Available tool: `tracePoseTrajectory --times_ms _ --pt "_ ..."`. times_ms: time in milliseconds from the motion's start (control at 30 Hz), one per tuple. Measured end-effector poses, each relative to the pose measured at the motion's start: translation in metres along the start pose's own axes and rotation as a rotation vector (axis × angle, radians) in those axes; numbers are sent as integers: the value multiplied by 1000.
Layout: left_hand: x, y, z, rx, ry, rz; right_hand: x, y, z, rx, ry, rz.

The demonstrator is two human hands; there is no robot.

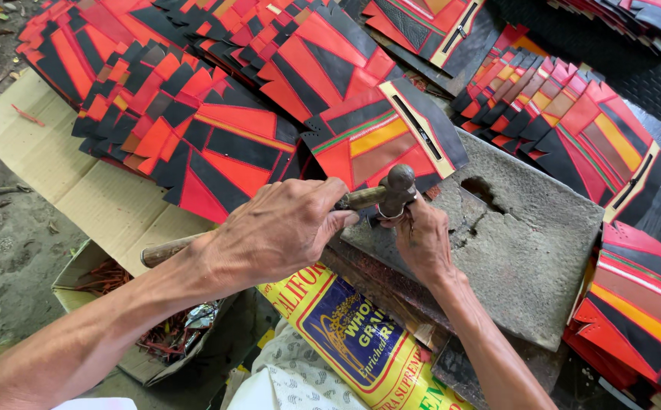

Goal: The person uses a hammer and a punch tool to create holes along the edges of colorful leather pouches. They repeatedly position the punch, strike it with the hammer, and move to the next spot on the same pouch before setting it aside and picking up another.

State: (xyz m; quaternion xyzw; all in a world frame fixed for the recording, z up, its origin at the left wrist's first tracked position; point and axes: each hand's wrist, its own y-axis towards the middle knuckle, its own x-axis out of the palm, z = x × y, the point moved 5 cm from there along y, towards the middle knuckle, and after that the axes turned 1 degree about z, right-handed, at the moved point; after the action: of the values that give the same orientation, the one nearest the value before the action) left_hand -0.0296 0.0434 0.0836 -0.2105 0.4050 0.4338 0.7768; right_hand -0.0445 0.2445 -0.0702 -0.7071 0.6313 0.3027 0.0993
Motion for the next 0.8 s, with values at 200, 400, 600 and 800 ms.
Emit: tracePoseTrajectory --times_ms 200,400,600,800 --pt "1 0 -2 -21 16 -21 -2 0 -8 -37 7 11" --pt "-5 2 6 45 -14 24 -1 2 -9 80 124 4" --pt "-12 2 16 105 -34 60 -5 7 -27 -51 101 -44" --pt "-28 5 37 224 -20 135 1 8 -10 40 -113 -121"
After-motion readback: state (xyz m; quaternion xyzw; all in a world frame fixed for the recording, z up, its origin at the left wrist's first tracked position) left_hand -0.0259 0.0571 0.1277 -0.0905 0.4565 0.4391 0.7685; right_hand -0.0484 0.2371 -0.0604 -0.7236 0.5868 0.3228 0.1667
